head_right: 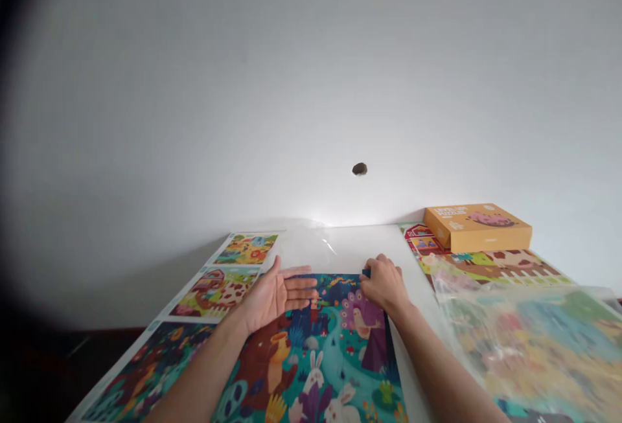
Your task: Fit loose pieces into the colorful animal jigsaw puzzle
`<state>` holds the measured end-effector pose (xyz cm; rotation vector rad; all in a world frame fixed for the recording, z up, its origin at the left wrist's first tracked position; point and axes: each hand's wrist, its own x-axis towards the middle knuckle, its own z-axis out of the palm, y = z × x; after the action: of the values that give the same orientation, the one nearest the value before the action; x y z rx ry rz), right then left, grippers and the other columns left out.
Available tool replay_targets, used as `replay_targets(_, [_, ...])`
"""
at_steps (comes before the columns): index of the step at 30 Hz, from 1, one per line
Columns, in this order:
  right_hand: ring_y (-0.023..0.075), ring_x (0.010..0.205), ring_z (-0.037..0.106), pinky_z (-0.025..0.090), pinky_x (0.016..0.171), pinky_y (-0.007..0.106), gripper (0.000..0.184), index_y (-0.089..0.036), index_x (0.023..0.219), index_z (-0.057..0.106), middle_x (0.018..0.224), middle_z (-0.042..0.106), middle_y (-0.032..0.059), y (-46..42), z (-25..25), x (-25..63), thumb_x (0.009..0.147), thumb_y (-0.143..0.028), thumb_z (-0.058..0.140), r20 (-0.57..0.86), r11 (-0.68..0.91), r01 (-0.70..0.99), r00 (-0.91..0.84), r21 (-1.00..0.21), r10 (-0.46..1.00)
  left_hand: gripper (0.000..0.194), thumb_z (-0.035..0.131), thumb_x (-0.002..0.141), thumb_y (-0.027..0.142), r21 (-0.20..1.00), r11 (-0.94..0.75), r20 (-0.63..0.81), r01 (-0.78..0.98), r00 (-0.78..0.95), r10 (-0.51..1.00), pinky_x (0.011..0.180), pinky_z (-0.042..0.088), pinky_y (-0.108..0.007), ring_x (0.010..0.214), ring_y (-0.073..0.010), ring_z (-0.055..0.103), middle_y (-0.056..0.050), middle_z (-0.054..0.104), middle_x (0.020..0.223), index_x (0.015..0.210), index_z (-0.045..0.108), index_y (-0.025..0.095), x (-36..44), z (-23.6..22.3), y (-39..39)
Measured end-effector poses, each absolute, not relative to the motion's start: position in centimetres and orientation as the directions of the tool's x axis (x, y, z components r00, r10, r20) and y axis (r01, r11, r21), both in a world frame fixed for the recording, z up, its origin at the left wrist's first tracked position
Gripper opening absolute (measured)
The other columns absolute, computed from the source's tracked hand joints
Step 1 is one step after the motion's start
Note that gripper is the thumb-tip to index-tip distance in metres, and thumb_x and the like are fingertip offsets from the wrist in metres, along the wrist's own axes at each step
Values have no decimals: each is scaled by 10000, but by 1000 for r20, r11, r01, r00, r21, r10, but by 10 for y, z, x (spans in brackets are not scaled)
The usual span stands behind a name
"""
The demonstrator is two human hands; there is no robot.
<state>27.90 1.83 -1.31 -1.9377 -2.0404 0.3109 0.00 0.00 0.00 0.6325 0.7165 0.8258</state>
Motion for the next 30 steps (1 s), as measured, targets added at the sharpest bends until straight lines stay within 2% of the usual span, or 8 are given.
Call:
replay_targets(4, [218,965,584,355,790,296,146,-191,906,672,1004,648,78,21,-14,280,783,-235,606,98,132,907,-101,-400,990,627,453,915,581,741,498,-326,-451,406,854,947,488,-435,1077,-329,665,-258,644,1216,1284,509,76,0,-2,3])
replay_targets(8, [184,831,621,372,725,258,110,-211,871,673,851,698,34,22,-15,283,768,-226,636,94,199,873,-175,-445,980,618,466,910,583,761,505,-338,-408,414,845,971,473,-439,1100,-335,651,-255,637,1228,1263,521,80,1,-5,3])
replay_targets(17, [186,728,632,400,663,252,66,-204,768,668,747,703,28,22,-17,285,736,-253,637,127,147,824,-91,-547,988,518,528,905,520,787,480,-332,-387,390,859,953,493,-423,1077,-322,664,-234,669,1171,1193,576,93,2,-4,1])
replay_targets(22, [178,713,634,423,657,248,127,-192,785,661,743,703,21,20,-13,286,772,-290,583,141,176,773,-112,-610,984,484,548,901,494,793,473,-329,-383,383,863,947,501,-420,1060,-315,673,-235,670,1166,1165,601,91,1,-5,2])
replay_targets(26, [170,728,636,426,686,236,72,-207,762,665,733,700,-13,17,-10,286,709,-252,649,145,264,737,-223,-622,964,460,559,904,461,798,471,-322,-377,394,861,936,511,-404,1063,-314,670,-249,661,1182,1136,624,69,1,-6,2])
replay_targets(30, [190,778,643,417,707,252,99,-204,821,662,806,715,23,19,-17,284,763,-278,632,153,189,768,-120,-611,981,424,574,905,417,805,459,-311,-375,392,866,911,524,-390,1044,-304,678,-241,662,1183,1139,629,68,2,-6,1])
